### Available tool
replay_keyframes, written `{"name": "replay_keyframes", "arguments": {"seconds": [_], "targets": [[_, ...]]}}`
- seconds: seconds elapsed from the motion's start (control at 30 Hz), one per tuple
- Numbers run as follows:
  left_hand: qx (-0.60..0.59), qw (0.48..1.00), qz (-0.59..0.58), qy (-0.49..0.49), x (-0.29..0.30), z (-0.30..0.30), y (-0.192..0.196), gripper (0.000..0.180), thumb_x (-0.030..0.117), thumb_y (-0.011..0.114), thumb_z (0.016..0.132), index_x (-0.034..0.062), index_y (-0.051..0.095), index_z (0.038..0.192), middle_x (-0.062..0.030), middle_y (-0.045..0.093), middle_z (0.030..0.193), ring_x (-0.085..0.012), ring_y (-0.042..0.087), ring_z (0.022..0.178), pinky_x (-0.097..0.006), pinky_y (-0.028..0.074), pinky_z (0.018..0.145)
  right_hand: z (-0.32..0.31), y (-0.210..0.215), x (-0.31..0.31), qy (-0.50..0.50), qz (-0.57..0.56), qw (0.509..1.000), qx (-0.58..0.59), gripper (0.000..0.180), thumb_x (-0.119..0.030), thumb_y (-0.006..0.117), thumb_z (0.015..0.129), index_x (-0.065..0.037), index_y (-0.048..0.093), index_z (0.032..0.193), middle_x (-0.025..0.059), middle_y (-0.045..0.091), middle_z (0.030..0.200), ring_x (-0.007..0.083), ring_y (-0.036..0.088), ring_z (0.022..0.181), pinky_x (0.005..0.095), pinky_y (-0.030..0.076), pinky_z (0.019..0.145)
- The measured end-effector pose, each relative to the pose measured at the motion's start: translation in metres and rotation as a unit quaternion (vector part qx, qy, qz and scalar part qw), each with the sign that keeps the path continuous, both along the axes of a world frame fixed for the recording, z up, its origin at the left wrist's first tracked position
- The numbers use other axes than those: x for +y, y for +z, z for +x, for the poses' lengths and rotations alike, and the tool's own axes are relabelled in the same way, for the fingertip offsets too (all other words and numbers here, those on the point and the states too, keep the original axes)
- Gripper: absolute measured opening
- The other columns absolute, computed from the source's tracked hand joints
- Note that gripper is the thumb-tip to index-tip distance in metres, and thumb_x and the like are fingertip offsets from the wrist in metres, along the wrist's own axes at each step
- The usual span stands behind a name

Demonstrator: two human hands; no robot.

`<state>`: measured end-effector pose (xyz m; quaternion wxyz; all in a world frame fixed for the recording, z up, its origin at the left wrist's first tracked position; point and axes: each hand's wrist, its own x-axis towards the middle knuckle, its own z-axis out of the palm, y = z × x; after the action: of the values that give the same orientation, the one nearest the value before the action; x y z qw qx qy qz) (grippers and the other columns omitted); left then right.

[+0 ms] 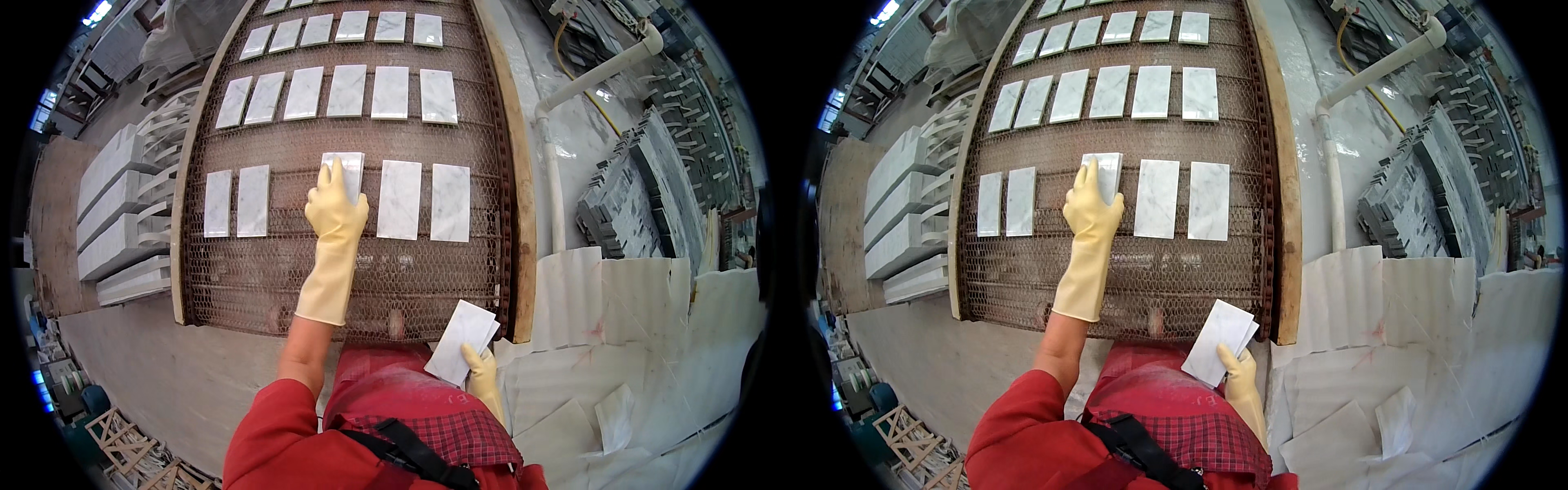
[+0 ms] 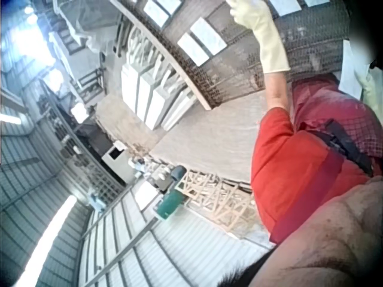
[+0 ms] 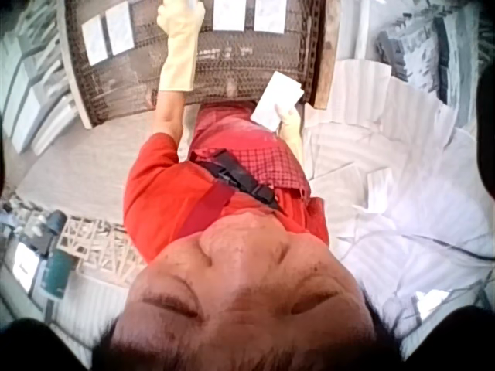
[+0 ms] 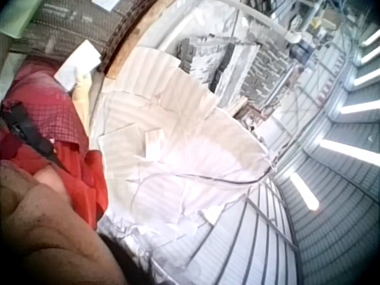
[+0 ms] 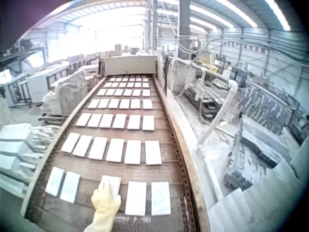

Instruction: The person picks up small rectangular white tiles from a stack and places them one by one onto a mesh conveyor belt. The person repeatedly returns to the stack to retrieve more tiles and continues arranging them in rows on the belt.

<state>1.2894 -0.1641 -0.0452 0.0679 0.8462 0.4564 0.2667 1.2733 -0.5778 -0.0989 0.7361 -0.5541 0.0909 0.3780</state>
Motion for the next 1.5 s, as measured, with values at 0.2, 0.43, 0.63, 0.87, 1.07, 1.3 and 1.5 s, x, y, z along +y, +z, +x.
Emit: {"name": "replay_keyframes", "arguments": {"seconds": [0.2, 0.43, 0.63, 0.87, 1.07, 1.3, 1.5], "targets": [[0.031, 0.999, -0.005, -0.005, -0.009, 0.009, -0.022, 0.085, 0.032, 0.086, 0.079, 0.0111, 0.050, 0.152, -0.0163, 0.054, 0.154, -0.0419, 0.068, 0.103, -0.053, 0.059, 0.082, 0.000, -0.001, 0.001, 0.008, 0.004, 1.000, -0.004, 0.044, -0.019, 0.078, 0.099, 0.005, 0.066, 0.135, 0.0110, 0.075, 0.126, 0.0220, 0.073, 0.109, 0.0387, 0.057, 0.097], [0.069, 0.996, -0.035, -0.033, -0.006, 0.006, -0.007, 0.077, 0.034, 0.084, 0.084, 0.0103, 0.052, 0.150, -0.0176, 0.056, 0.150, -0.0432, 0.070, 0.101, -0.053, 0.060, 0.085, -0.001, -0.002, 0.000, 0.012, -0.001, 1.000, 0.002, 0.046, -0.019, 0.080, 0.099, 0.005, 0.066, 0.135, 0.0111, 0.074, 0.127, 0.0219, 0.072, 0.110, 0.0387, 0.056, 0.098], [0.065, 0.992, -0.091, -0.061, 0.003, -0.005, 0.005, 0.077, 0.034, 0.084, 0.084, 0.0120, 0.052, 0.150, -0.0146, 0.059, 0.150, -0.0431, 0.069, 0.111, -0.053, 0.059, 0.093, 0.002, -0.020, -0.007, 0.031, 0.002, 0.999, -0.012, 0.039, -0.018, 0.073, 0.102, -0.001, 0.063, 0.136, 0.0107, 0.075, 0.122, 0.0234, 0.074, 0.105, 0.0426, 0.061, 0.093], [-0.025, 0.998, -0.049, -0.034, 0.012, -0.024, -0.003, 0.079, 0.033, 0.084, 0.085, 0.0129, 0.053, 0.155, -0.0147, 0.058, 0.155, -0.0396, 0.066, 0.124, -0.048, 0.055, 0.105, 0.005, -0.019, -0.003, 0.033, 0.005, 0.999, 0.004, 0.044, -0.018, 0.079, 0.099, 0.004, 0.065, 0.134, 0.0113, 0.074, 0.125, 0.0220, 0.072, 0.108, 0.0397, 0.058, 0.095], [0.038, 0.999, 0.010, 0.027, 0.053, -0.057, -0.011, 0.073, 0.031, 0.084, 0.084, 0.0150, 0.057, 0.151, -0.0145, 0.063, 0.148, -0.0401, 0.069, 0.113, -0.049, 0.058, 0.095, 0.006, -0.020, -0.004, 0.042, -0.016, 0.999, 0.000, 0.046, -0.019, 0.080, 0.098, 0.006, 0.065, 0.133, 0.0118, 0.074, 0.124, 0.0220, 0.072, 0.107, 0.0392, 0.058, 0.095], [0.070, 0.996, 0.063, 0.007, 0.068, -0.059, -0.035, 0.064, 0.029, 0.083, 0.085, 0.0153, 0.060, 0.142, -0.0115, 0.064, 0.139, -0.0396, 0.069, 0.100, -0.051, 0.059, 0.083, 0.005, -0.014, 0.003, 0.044, 0.001, 0.999, 0.014, 0.046, -0.020, 0.081, 0.097, 0.005, 0.065, 0.133, 0.0119, 0.074, 0.125, 0.0222, 0.073, 0.107, 0.0393, 0.058, 0.094], [0.082, 0.994, 0.079, 0.004, 0.076, -0.055, -0.046, 0.062, 0.031, 0.083, 0.083, 0.0151, 0.060, 0.139, -0.0125, 0.062, 0.140, -0.0401, 0.069, 0.097, -0.053, 0.058, 0.077, 0.004, -0.014, 0.005, 0.065, -0.012, 0.998, 0.001, 0.047, -0.020, 0.081, 0.098, 0.005, 0.065, 0.134, 0.0119, 0.074, 0.125, 0.0219, 0.072, 0.108, 0.0386, 0.057, 0.096]]}}
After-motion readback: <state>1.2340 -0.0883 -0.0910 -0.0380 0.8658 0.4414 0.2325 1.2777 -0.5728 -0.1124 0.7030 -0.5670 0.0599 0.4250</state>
